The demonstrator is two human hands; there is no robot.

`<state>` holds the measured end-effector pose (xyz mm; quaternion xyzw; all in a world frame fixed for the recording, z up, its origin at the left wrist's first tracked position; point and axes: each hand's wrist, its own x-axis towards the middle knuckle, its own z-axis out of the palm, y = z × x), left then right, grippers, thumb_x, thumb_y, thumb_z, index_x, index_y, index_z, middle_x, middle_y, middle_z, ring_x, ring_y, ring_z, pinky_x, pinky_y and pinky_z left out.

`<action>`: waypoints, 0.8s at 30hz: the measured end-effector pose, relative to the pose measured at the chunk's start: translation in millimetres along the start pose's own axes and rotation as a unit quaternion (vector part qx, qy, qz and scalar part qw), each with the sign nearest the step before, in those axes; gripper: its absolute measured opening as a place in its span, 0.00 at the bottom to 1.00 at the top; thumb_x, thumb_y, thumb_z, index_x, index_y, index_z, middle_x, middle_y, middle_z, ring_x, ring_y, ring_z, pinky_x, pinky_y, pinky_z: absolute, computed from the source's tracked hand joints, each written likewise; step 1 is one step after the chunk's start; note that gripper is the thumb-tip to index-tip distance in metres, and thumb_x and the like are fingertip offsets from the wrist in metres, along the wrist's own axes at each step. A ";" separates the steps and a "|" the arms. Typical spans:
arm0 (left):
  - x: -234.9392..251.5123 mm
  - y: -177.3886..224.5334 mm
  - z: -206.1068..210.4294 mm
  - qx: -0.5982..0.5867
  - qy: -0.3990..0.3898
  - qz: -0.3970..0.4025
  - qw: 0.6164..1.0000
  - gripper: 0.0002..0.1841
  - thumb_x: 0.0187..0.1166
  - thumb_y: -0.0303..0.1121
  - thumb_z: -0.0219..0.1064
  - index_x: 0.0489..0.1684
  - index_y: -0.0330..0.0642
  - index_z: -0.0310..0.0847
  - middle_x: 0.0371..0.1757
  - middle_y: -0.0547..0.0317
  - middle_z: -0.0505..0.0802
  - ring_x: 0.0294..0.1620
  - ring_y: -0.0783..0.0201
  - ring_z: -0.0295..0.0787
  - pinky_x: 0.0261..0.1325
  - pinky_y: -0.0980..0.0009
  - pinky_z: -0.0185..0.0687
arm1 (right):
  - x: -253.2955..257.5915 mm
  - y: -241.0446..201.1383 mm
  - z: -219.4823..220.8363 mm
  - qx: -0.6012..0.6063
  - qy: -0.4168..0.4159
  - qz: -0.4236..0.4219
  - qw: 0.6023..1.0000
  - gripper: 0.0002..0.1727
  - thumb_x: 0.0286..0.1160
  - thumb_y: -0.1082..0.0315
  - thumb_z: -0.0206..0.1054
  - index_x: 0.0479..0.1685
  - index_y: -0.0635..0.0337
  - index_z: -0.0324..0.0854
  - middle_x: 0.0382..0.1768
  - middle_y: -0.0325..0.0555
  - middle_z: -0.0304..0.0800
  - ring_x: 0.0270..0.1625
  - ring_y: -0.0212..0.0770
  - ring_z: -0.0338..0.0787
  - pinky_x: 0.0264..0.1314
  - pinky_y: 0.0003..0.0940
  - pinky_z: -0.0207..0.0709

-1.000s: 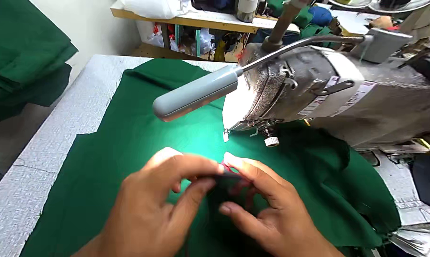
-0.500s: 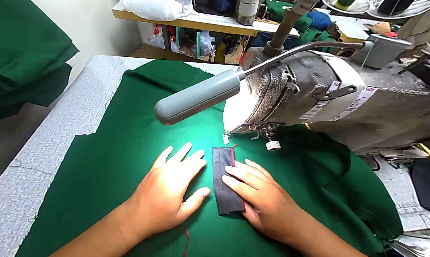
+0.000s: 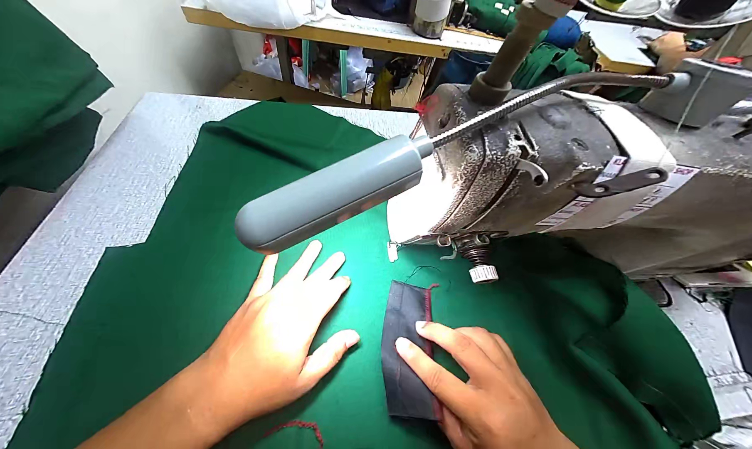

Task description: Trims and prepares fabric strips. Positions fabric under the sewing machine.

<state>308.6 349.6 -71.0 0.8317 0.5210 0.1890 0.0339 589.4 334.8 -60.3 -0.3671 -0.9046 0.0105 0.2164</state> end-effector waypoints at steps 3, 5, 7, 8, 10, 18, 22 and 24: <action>2.1 0.2 -2.2 -0.010 -0.004 0.007 1.000 0.34 0.85 0.63 0.42 0.73 0.53 0.83 0.82 0.61 0.81 0.90 0.49 0.64 0.83 0.25 0.50 | 10.8 3.4 3.1 0.040 0.008 -0.039 0.998 0.20 0.79 0.68 0.59 0.68 0.48 0.85 0.61 0.46 0.91 0.54 0.41 0.89 0.57 0.29 0.82; 5.2 0.7 -2.6 -0.018 -0.011 0.009 1.000 0.34 0.85 0.63 0.42 0.74 0.54 0.82 0.83 0.62 0.81 0.90 0.50 0.64 0.83 0.25 0.50 | 18.7 8.0 7.2 0.054 -0.006 -0.070 0.996 0.20 0.78 0.70 0.59 0.68 0.52 0.84 0.63 0.48 0.91 0.65 0.43 0.90 0.70 0.33 0.81; 9.4 0.2 -1.3 -0.028 -0.007 0.018 0.999 0.34 0.84 0.64 0.42 0.74 0.54 0.82 0.82 0.63 0.82 0.90 0.51 0.65 0.84 0.26 0.50 | 25.9 13.4 10.7 0.057 -0.014 -0.088 0.994 0.20 0.77 0.69 0.60 0.67 0.52 0.85 0.64 0.48 0.91 0.70 0.45 0.88 0.76 0.36 0.78; 10.8 0.2 -0.4 -0.031 -0.007 0.020 0.999 0.34 0.84 0.64 0.42 0.75 0.54 0.82 0.82 0.63 0.82 0.90 0.52 0.65 0.83 0.26 0.50 | 28.5 15.8 12.2 0.057 -0.015 -0.091 0.994 0.20 0.77 0.69 0.60 0.67 0.52 0.85 0.64 0.47 0.91 0.71 0.44 0.88 0.76 0.36 0.78; 12.0 1.2 1.6 -0.033 -0.014 0.021 0.999 0.35 0.84 0.64 0.42 0.76 0.55 0.80 0.82 0.65 0.82 0.90 0.52 0.64 0.83 0.25 0.49 | 30.3 20.2 16.0 0.050 -0.014 -0.093 0.994 0.20 0.78 0.66 0.59 0.66 0.50 0.86 0.64 0.46 0.91 0.71 0.44 0.87 0.78 0.37 0.76; -2.3 11.4 7.0 -0.015 -0.045 0.019 0.999 0.47 0.72 0.77 0.42 0.84 0.56 0.72 0.86 0.67 0.77 0.92 0.47 0.59 0.76 0.14 0.41 | 11.8 6.0 23.0 0.045 -0.031 -0.071 0.996 0.21 0.79 0.61 0.60 0.70 0.48 0.82 0.67 0.45 0.89 0.74 0.46 0.83 0.81 0.44 0.70; -2.4 13.7 3.4 -0.006 -0.040 0.019 0.999 0.46 0.73 0.78 0.41 0.82 0.56 0.75 0.84 0.67 0.79 0.91 0.46 0.62 0.75 0.14 0.42 | 12.2 4.5 13.1 0.051 -0.061 -0.066 0.995 0.20 0.83 0.59 0.58 0.70 0.47 0.81 0.68 0.44 0.88 0.74 0.46 0.83 0.81 0.44 0.69; -2.0 14.1 5.6 -0.003 -0.031 0.027 0.999 0.46 0.73 0.77 0.42 0.81 0.55 0.75 0.84 0.66 0.80 0.90 0.46 0.64 0.74 0.14 0.44 | 12.4 4.7 9.9 0.056 -0.072 -0.067 0.994 0.19 0.84 0.61 0.57 0.69 0.46 0.82 0.68 0.44 0.88 0.75 0.45 0.82 0.82 0.44 0.67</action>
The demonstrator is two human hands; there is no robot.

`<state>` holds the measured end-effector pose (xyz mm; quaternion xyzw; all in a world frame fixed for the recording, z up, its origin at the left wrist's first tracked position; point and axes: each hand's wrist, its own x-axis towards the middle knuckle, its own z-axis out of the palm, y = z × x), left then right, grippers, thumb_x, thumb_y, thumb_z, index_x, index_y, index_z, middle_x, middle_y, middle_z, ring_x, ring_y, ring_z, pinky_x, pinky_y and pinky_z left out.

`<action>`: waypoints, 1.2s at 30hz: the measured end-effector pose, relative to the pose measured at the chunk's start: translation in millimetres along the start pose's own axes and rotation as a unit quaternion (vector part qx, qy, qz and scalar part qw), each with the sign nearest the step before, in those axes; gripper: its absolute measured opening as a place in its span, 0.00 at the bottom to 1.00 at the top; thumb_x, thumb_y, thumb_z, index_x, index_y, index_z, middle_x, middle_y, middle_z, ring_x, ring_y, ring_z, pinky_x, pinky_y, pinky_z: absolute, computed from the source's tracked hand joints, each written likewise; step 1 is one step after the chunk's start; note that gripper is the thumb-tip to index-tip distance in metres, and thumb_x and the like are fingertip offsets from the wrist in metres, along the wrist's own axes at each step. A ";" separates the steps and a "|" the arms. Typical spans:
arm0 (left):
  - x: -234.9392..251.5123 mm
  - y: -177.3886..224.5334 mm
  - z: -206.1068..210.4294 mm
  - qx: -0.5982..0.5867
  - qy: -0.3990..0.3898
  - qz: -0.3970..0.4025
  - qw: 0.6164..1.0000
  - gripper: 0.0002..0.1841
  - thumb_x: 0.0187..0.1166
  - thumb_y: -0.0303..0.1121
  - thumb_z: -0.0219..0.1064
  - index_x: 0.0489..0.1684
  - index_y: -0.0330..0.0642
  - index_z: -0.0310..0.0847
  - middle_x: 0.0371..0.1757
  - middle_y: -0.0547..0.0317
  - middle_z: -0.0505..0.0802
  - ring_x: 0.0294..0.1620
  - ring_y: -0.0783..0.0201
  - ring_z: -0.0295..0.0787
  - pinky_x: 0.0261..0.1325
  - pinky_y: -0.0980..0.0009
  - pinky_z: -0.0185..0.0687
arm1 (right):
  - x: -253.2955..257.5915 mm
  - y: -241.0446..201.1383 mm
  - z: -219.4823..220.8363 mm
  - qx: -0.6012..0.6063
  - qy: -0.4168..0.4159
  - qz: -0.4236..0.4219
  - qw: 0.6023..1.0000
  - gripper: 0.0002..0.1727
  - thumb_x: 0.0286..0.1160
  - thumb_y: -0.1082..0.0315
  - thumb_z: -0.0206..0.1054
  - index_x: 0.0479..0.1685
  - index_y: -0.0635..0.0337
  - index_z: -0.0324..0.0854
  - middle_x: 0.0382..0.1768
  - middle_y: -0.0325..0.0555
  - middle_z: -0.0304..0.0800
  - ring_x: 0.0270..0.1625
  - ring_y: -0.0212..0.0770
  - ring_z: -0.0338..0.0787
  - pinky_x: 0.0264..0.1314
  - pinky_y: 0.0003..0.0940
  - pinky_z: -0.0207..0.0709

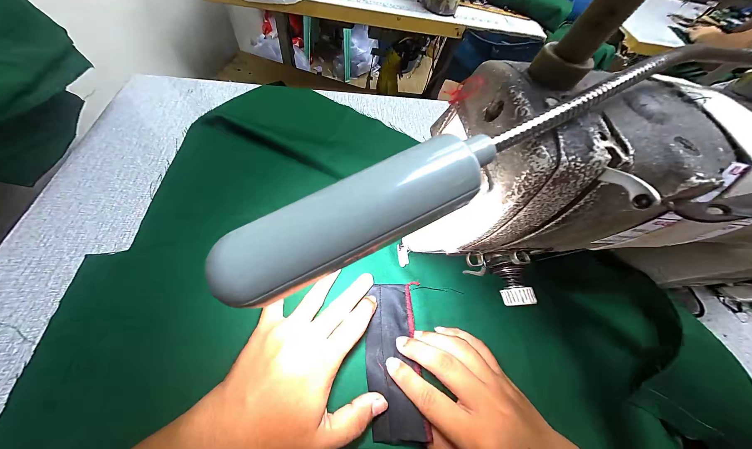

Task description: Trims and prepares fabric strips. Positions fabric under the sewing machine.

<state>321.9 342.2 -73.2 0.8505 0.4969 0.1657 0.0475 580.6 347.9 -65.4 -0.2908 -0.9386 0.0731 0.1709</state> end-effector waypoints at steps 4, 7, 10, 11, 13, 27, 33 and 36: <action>-0.3 -0.5 5.1 -0.002 0.011 0.008 1.000 0.46 0.72 0.77 0.44 0.82 0.54 0.74 0.84 0.66 0.80 0.89 0.47 0.65 0.74 0.14 0.44 | -3.7 2.6 1.5 0.009 0.005 0.004 1.000 0.19 0.82 0.69 0.57 0.66 0.46 0.83 0.67 0.41 0.89 0.74 0.42 0.82 0.82 0.42 0.66; -0.4 -0.2 4.9 -0.010 0.004 0.003 1.000 0.46 0.74 0.76 0.43 0.82 0.54 0.73 0.85 0.66 0.79 0.89 0.47 0.65 0.73 0.12 0.42 | -4.4 4.7 1.7 0.024 0.011 0.015 1.000 0.19 0.81 0.70 0.57 0.66 0.47 0.83 0.67 0.42 0.89 0.74 0.43 0.82 0.83 0.42 0.65; -0.3 1.1 2.4 -0.015 -0.015 -0.006 1.000 0.45 0.74 0.76 0.43 0.83 0.54 0.73 0.84 0.65 0.79 0.90 0.45 0.64 0.71 0.11 0.41 | -5.9 5.5 3.1 0.031 0.017 0.022 0.999 0.18 0.81 0.70 0.57 0.65 0.49 0.83 0.67 0.43 0.89 0.75 0.43 0.82 0.83 0.42 0.65; 0.0 1.3 1.8 -0.016 -0.018 -0.007 1.000 0.45 0.74 0.75 0.43 0.83 0.54 0.74 0.83 0.65 0.80 0.89 0.44 0.64 0.71 0.10 0.41 | -6.1 5.5 3.0 0.032 0.016 0.023 0.999 0.18 0.82 0.70 0.56 0.65 0.49 0.84 0.67 0.43 0.89 0.75 0.43 0.82 0.84 0.42 0.65; 0.7 1.9 -0.6 -0.018 -0.027 -0.009 0.999 0.45 0.75 0.74 0.44 0.84 0.54 0.72 0.84 0.66 0.79 0.90 0.45 0.63 0.71 0.10 0.41 | -6.1 4.9 2.4 0.033 0.013 0.026 0.999 0.17 0.83 0.69 0.56 0.65 0.49 0.84 0.67 0.42 0.89 0.75 0.43 0.81 0.84 0.41 0.63; 3.3 6.3 -10.7 -0.043 -0.088 -0.035 0.995 0.45 0.76 0.72 0.49 0.88 0.51 0.67 0.88 0.64 0.74 0.93 0.41 0.56 0.71 0.09 0.34 | -5.7 4.7 2.4 0.039 0.006 0.035 0.999 0.18 0.83 0.69 0.56 0.65 0.49 0.84 0.67 0.42 0.90 0.76 0.43 0.81 0.84 0.40 0.63; 1.2 4.6 -3.9 -0.021 -0.066 -0.017 0.997 0.45 0.75 0.74 0.44 0.88 0.55 0.67 0.88 0.65 0.74 0.92 0.42 0.57 0.71 0.10 0.36 | -6.8 3.5 3.4 0.032 0.006 0.037 0.999 0.17 0.83 0.69 0.56 0.65 0.48 0.84 0.67 0.41 0.89 0.76 0.42 0.80 0.84 0.40 0.63; -0.9 3.0 4.7 -0.003 -0.014 -0.006 1.000 0.41 0.76 0.73 0.43 0.84 0.60 0.71 0.85 0.67 0.78 0.91 0.47 0.62 0.73 0.13 0.41 | -6.2 4.6 6.4 0.018 0.022 0.028 0.999 0.18 0.83 0.68 0.54 0.65 0.46 0.83 0.68 0.40 0.89 0.76 0.42 0.81 0.83 0.41 0.65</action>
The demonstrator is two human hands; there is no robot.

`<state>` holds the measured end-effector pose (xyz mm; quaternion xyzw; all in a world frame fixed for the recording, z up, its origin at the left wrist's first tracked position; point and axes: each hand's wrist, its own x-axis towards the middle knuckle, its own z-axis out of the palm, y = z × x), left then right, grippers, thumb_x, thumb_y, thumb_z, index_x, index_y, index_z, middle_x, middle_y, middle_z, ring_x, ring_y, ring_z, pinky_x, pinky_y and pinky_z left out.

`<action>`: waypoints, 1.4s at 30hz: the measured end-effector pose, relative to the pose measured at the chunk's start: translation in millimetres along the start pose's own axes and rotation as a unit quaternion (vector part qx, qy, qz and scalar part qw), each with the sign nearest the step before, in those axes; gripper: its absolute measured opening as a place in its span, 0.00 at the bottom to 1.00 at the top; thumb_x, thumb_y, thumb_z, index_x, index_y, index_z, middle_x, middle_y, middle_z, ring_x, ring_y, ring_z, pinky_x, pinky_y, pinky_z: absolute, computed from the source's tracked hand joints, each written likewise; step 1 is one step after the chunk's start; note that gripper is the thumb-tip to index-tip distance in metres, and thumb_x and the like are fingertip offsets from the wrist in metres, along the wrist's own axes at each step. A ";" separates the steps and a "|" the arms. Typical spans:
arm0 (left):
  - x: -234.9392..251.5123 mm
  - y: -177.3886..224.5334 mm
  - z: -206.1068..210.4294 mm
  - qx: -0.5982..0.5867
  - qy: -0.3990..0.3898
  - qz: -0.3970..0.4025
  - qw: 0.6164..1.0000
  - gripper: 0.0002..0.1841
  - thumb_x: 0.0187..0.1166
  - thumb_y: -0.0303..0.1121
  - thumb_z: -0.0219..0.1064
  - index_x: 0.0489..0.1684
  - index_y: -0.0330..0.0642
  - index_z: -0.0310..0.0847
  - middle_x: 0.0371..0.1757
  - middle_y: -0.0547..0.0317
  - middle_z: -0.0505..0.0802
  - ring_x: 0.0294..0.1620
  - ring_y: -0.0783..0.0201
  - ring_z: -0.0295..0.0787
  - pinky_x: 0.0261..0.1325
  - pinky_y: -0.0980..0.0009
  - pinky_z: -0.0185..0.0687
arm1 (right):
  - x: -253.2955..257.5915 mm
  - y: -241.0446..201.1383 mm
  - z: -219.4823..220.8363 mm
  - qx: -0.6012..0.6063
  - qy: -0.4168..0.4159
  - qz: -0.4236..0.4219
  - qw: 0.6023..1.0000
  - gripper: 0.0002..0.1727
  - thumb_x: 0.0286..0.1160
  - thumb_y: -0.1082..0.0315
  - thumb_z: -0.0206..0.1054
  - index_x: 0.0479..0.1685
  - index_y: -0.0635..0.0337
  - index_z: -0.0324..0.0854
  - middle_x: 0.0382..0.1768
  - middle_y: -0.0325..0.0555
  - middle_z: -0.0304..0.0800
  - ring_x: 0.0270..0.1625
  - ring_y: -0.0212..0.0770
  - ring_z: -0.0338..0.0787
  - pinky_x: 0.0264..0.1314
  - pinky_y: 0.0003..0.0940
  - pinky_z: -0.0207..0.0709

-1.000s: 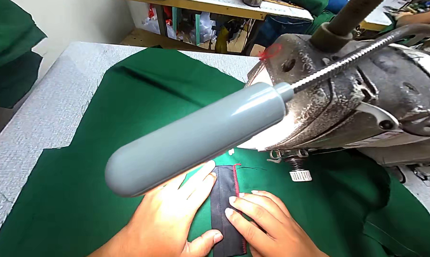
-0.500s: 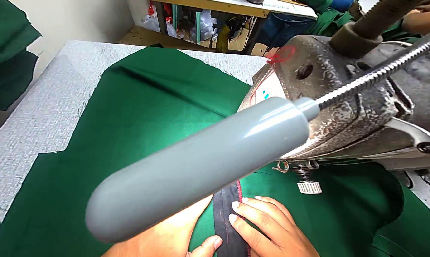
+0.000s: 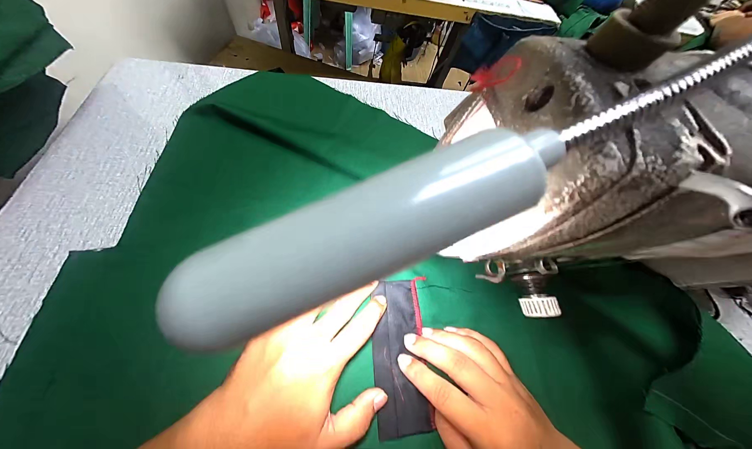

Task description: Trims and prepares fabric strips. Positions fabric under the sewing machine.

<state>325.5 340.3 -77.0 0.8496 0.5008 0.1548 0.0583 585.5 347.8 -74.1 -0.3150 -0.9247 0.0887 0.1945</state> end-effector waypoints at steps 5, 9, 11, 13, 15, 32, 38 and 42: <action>-2.4 6.4 -4.9 0.004 -0.047 -0.022 0.999 0.42 0.76 0.72 0.41 0.88 0.62 0.69 0.89 0.71 0.72 0.94 0.46 0.51 0.74 0.10 0.32 | -3.9 -1.7 -11.1 0.055 -0.011 -0.001 0.998 0.22 0.81 0.66 0.51 0.68 0.48 0.84 0.69 0.40 0.89 0.78 0.43 0.81 0.80 0.46 0.72; -1.6 5.9 -4.7 0.010 -0.043 -0.019 0.999 0.45 0.72 0.74 0.43 0.88 0.59 0.69 0.90 0.69 0.71 0.94 0.46 0.51 0.75 0.10 0.29 | -11.2 -6.7 -14.9 0.074 0.005 -0.006 0.997 0.17 0.84 0.57 0.58 0.62 0.46 0.88 0.66 0.38 0.90 0.78 0.41 0.80 0.79 0.45 0.72; -0.8 5.8 -5.0 0.010 -0.042 -0.020 0.999 0.46 0.71 0.75 0.43 0.88 0.59 0.69 0.90 0.69 0.70 0.95 0.47 0.50 0.75 0.11 0.28 | -13.4 -9.8 -12.2 0.070 0.015 -0.011 0.997 0.16 0.83 0.55 0.60 0.59 0.45 0.89 0.64 0.37 0.91 0.76 0.40 0.81 0.77 0.43 0.72; -0.9 6.1 -4.9 0.008 -0.039 -0.020 0.999 0.46 0.71 0.75 0.44 0.88 0.58 0.69 0.90 0.68 0.70 0.95 0.47 0.51 0.75 0.11 0.28 | -15.1 -12.9 -8.9 0.068 0.022 -0.014 0.997 0.14 0.83 0.56 0.62 0.57 0.44 0.90 0.62 0.37 0.91 0.74 0.39 0.82 0.76 0.42 0.73; -1.1 6.1 -5.3 0.008 -0.043 -0.022 0.999 0.47 0.70 0.75 0.44 0.88 0.58 0.68 0.91 0.68 0.69 0.95 0.47 0.50 0.76 0.11 0.27 | -16.1 -14.6 -5.4 0.067 0.029 -0.014 0.997 0.12 0.83 0.57 0.64 0.54 0.44 0.91 0.60 0.38 0.92 0.72 0.38 0.83 0.76 0.42 0.74; -1.3 5.5 -3.3 0.003 -0.030 -0.019 0.999 0.45 0.72 0.73 0.45 0.88 0.57 0.69 0.90 0.68 0.70 0.95 0.48 0.50 0.76 0.11 0.27 | -19.6 -12.0 2.6 0.079 0.054 -0.017 0.995 0.11 0.83 0.59 0.65 0.53 0.42 0.92 0.61 0.38 0.92 0.72 0.38 0.84 0.76 0.42 0.73; -1.5 4.7 -1.3 0.010 -0.027 -0.020 0.999 0.45 0.73 0.72 0.44 0.88 0.57 0.68 0.90 0.69 0.70 0.95 0.49 0.50 0.77 0.12 0.28 | -19.5 -11.8 3.2 0.079 0.051 -0.012 0.996 0.11 0.83 0.58 0.65 0.54 0.41 0.92 0.61 0.38 0.92 0.71 0.39 0.84 0.76 0.43 0.74; -1.5 4.9 -1.8 0.018 -0.025 -0.017 0.999 0.48 0.69 0.76 0.44 0.88 0.57 0.68 0.90 0.68 0.71 0.95 0.48 0.51 0.76 0.11 0.28 | -19.0 -12.5 2.0 0.085 0.044 -0.003 0.995 0.11 0.83 0.57 0.64 0.54 0.40 0.91 0.62 0.36 0.92 0.71 0.38 0.84 0.75 0.42 0.74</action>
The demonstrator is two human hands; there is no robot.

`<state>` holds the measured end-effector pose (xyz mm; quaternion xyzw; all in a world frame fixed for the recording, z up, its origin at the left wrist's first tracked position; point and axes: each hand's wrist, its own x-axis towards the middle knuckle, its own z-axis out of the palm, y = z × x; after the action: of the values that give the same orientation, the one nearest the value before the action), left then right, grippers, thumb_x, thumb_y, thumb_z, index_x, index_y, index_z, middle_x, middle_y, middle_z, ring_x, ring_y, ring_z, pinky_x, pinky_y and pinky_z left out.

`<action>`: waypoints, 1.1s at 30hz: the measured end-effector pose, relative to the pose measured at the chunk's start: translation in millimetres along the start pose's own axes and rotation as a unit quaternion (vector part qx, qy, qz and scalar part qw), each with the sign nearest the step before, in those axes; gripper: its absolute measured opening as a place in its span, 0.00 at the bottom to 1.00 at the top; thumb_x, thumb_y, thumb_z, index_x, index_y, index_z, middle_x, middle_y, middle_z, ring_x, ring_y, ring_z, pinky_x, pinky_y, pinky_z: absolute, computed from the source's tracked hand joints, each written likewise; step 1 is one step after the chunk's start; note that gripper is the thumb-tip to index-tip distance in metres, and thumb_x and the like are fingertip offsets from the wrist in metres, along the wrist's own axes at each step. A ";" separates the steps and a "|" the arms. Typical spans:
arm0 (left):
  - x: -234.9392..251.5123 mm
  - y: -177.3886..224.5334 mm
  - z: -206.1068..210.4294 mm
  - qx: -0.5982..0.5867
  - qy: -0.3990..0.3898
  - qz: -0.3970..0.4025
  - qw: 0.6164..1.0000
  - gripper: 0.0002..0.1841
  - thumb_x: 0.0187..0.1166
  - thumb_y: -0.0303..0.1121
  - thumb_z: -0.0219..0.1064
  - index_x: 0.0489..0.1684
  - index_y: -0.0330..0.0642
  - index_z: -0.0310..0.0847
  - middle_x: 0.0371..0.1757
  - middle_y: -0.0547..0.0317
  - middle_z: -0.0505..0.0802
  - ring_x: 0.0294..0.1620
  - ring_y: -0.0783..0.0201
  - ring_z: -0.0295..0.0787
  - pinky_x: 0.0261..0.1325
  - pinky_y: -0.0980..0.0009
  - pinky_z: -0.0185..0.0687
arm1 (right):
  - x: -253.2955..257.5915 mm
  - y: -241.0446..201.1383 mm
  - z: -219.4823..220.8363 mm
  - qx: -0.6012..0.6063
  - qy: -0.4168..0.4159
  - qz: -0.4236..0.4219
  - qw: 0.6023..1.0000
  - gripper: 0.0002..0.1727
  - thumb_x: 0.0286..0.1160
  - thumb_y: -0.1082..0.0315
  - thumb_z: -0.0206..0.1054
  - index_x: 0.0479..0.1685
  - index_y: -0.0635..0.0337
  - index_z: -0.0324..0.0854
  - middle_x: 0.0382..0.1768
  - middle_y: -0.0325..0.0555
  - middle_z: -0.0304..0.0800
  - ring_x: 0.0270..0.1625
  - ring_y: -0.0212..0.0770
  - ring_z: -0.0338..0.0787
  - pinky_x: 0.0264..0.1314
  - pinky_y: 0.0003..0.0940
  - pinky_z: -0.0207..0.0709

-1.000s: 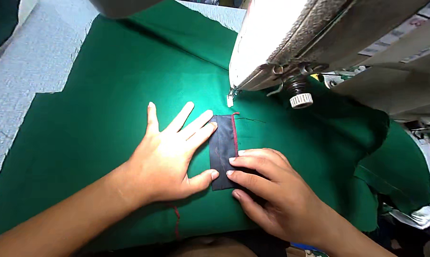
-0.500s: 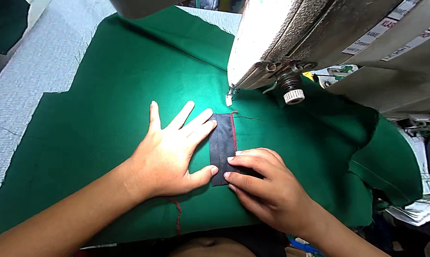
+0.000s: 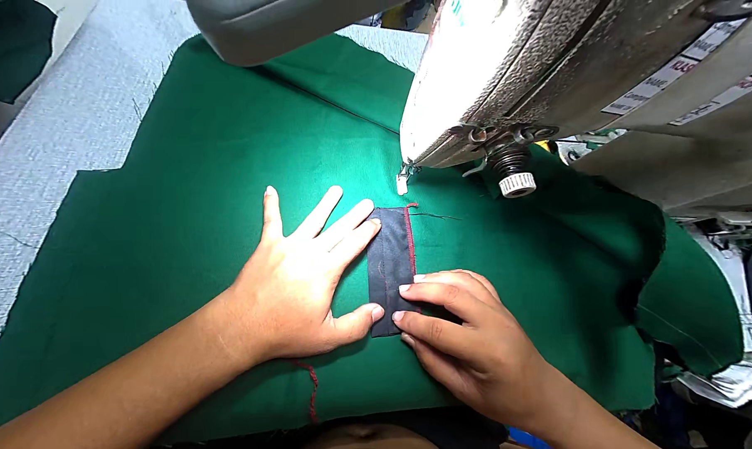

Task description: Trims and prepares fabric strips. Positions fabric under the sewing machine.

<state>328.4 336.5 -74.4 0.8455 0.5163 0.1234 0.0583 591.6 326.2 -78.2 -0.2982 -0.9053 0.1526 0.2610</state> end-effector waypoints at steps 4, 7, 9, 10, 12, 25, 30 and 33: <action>1.4 1.0 -3.7 0.024 -0.021 -0.004 0.999 0.52 0.65 0.81 0.43 0.90 0.60 0.66 0.90 0.69 0.70 0.95 0.47 0.50 0.75 0.10 0.28 | 18.4 13.2 -15.1 -0.012 -0.016 -0.018 1.000 0.15 0.86 0.56 0.59 0.53 0.47 0.92 0.57 0.37 0.93 0.67 0.35 0.87 0.69 0.38 0.79; 0.7 -0.1 -0.9 0.017 -0.018 -0.006 1.000 0.51 0.65 0.81 0.43 0.90 0.62 0.66 0.91 0.70 0.69 0.96 0.48 0.47 0.75 0.11 0.27 | 34.1 39.4 -21.0 -0.101 -0.024 -0.012 0.994 0.22 0.86 0.50 0.55 0.65 0.46 0.89 0.70 0.38 0.88 0.79 0.40 0.79 0.81 0.47 0.71; -0.3 0.7 -0.6 0.018 -0.020 -0.005 1.000 0.51 0.65 0.81 0.43 0.90 0.62 0.65 0.91 0.71 0.69 0.96 0.48 0.46 0.75 0.10 0.27 | 32.1 48.3 -20.2 -0.140 -0.074 0.020 0.987 0.33 0.88 0.39 0.46 0.80 0.45 0.78 0.84 0.40 0.75 0.89 0.44 0.67 0.90 0.54 0.59; -1.1 1.6 -0.7 0.018 -0.022 -0.006 1.000 0.52 0.65 0.82 0.43 0.90 0.63 0.64 0.91 0.72 0.68 0.96 0.47 0.45 0.75 0.10 0.28 | 29.0 47.1 -19.2 -0.147 -0.088 0.032 0.985 0.35 0.87 0.37 0.43 0.83 0.45 0.75 0.86 0.40 0.72 0.91 0.45 0.64 0.91 0.56 0.57; -4.3 4.5 -0.4 0.012 -0.022 -0.006 1.000 0.52 0.64 0.82 0.43 0.90 0.63 0.64 0.90 0.72 0.70 0.95 0.45 0.47 0.73 0.09 0.30 | 24.0 38.4 -19.6 -0.147 -0.097 0.049 0.983 0.36 0.87 0.36 0.42 0.82 0.46 0.75 0.85 0.42 0.73 0.91 0.47 0.65 0.90 0.58 0.59; -5.9 3.5 0.0 0.009 -0.001 0.007 1.000 0.53 0.65 0.83 0.42 0.87 0.57 0.68 0.88 0.68 0.74 0.91 0.42 0.60 0.66 0.09 0.42 | 78.6 33.6 3.6 -0.152 0.045 0.137 0.978 0.18 0.77 0.52 0.61 0.50 0.45 0.96 0.40 0.35 0.92 0.50 0.38 0.90 0.55 0.37 0.83; -4.9 6.8 -9.9 -0.013 -0.043 -0.009 0.999 0.52 0.66 0.81 0.46 0.88 0.56 0.67 0.88 0.66 0.74 0.92 0.38 0.57 0.66 0.07 0.39 | 83.9 29.6 5.4 -0.072 0.056 0.191 0.977 0.09 0.73 0.57 0.64 0.34 0.46 0.89 0.34 0.31 0.89 0.42 0.26 0.87 0.49 0.20 0.80; -3.2 7.7 -15.4 -0.040 -0.103 -0.035 0.993 0.55 0.64 0.83 0.48 0.91 0.56 0.63 0.91 0.65 0.68 0.93 0.36 0.50 0.68 0.07 0.31 | 83.9 27.3 4.6 -0.076 0.054 0.141 0.986 0.09 0.75 0.60 0.62 0.35 0.48 0.88 0.35 0.36 0.91 0.45 0.31 0.88 0.53 0.23 0.79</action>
<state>329.5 329.7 -58.3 0.8321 0.5314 0.0540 0.1495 544.1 398.9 -61.7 -0.4499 -0.8478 0.1024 0.2615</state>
